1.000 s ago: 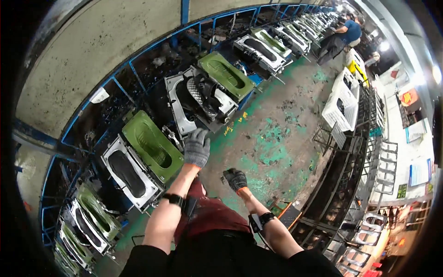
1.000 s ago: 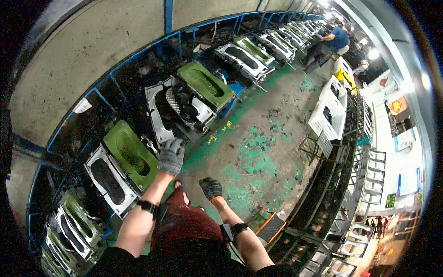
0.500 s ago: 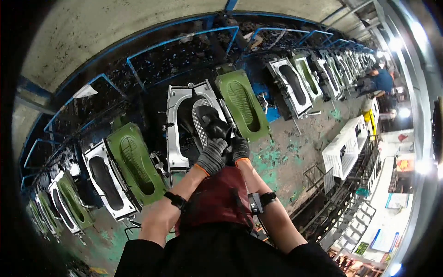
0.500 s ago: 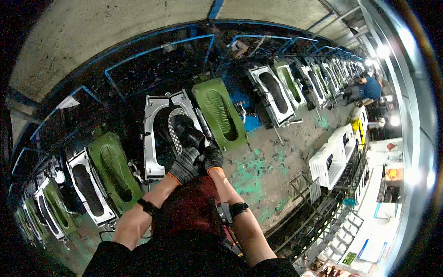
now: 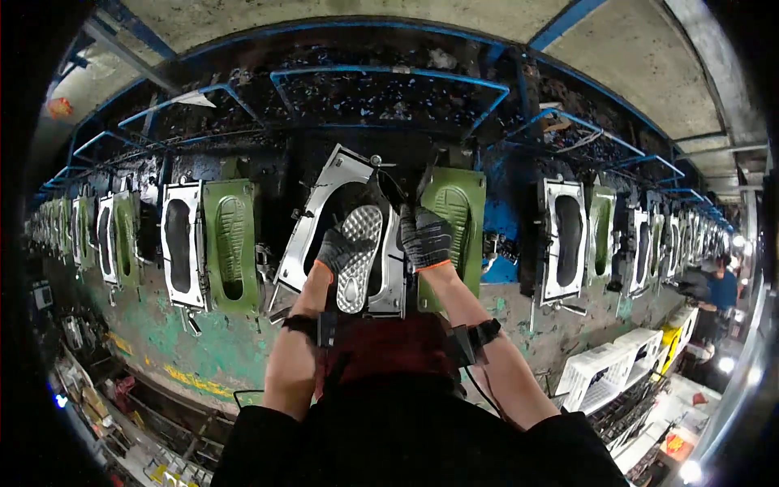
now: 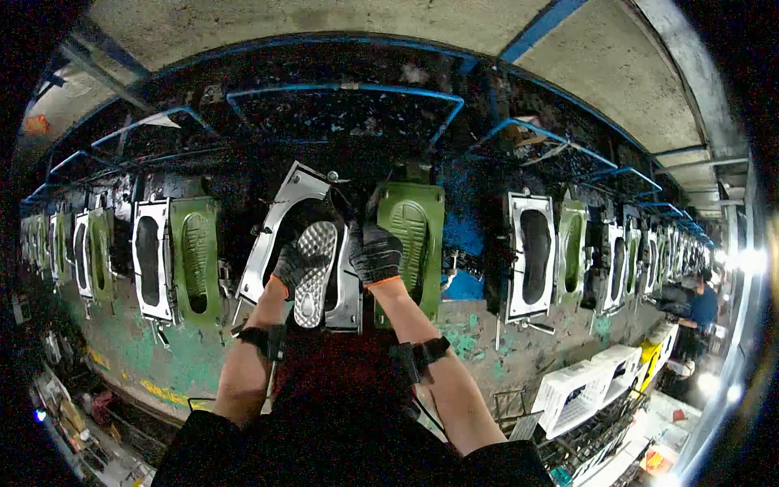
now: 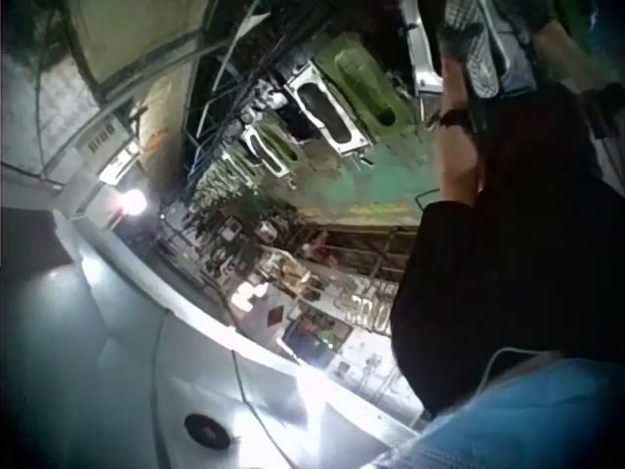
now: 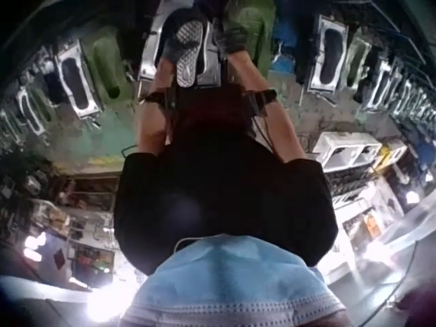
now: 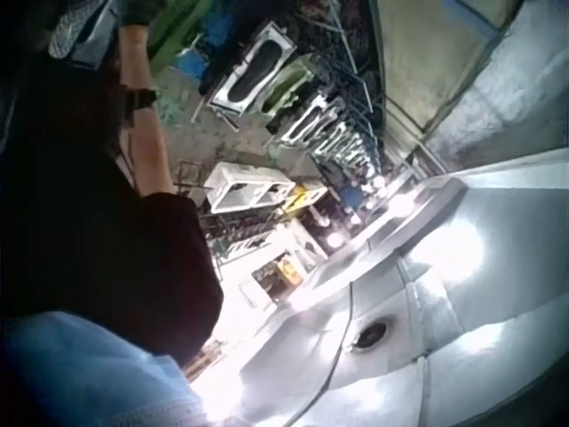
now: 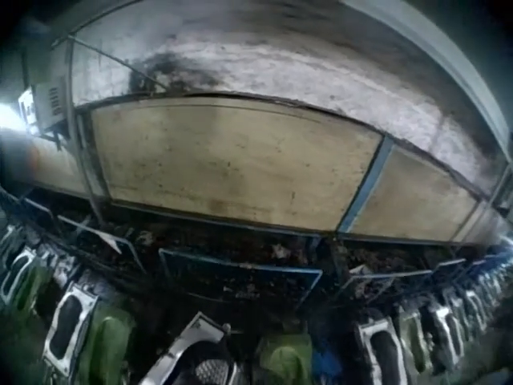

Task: Placing shoe outsoles into molds on a rotating assembly line.

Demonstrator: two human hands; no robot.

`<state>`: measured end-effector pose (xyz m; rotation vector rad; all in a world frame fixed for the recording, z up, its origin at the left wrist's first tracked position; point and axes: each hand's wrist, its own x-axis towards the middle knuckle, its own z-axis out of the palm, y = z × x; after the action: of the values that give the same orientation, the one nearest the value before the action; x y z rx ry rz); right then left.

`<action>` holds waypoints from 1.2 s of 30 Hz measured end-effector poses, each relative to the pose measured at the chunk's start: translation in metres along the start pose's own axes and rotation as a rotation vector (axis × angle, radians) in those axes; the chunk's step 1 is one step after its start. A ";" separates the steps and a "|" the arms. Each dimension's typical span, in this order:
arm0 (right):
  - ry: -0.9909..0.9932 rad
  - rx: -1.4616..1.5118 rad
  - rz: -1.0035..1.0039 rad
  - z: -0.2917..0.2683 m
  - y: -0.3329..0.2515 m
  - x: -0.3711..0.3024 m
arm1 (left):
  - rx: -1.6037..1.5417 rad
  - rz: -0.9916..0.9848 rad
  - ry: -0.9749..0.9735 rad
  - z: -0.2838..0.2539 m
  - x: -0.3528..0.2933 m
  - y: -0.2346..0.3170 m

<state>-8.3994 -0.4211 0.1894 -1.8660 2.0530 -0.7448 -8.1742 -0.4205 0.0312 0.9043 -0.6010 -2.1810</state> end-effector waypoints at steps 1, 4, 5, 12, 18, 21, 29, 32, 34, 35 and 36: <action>-0.053 0.096 -0.064 0.030 -0.033 0.008 | -0.627 -0.003 0.108 -0.021 -0.059 0.008; -0.421 -0.082 -0.636 0.087 -0.020 0.009 | 0.920 0.034 0.008 0.027 -0.080 0.029; -0.557 -0.133 -1.000 0.110 -0.034 -0.005 | 1.234 -0.034 0.010 0.035 -0.110 0.043; -0.958 0.169 -0.565 0.091 -0.044 -0.077 | 0.509 -0.035 0.627 0.011 -0.123 0.007; -0.607 0.039 0.263 0.101 -0.037 -0.071 | -0.006 0.169 0.742 -0.006 -0.070 -0.019; -0.318 0.243 0.242 0.111 -0.023 -0.074 | 0.024 0.219 0.675 -0.003 -0.062 -0.012; -0.156 0.228 0.226 0.085 -0.013 -0.063 | 0.370 0.369 0.725 0.018 0.021 0.018; -0.395 -0.459 0.236 0.123 0.064 -0.133 | 0.467 0.302 0.678 0.052 0.030 -0.003; -0.366 -0.270 0.126 0.116 0.058 -0.132 | 0.444 0.217 0.748 0.054 -0.005 -0.015; -0.333 -0.099 0.026 0.103 0.049 -0.125 | 0.456 0.233 0.781 0.043 -0.021 -0.025; -0.701 -0.179 0.184 0.061 0.006 -0.078 | 0.968 0.266 0.782 0.027 -0.042 -0.037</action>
<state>-8.3622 -0.3558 0.1238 -1.6584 1.8109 0.1443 -8.1883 -0.3616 0.0436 1.8872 -1.2763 -1.0600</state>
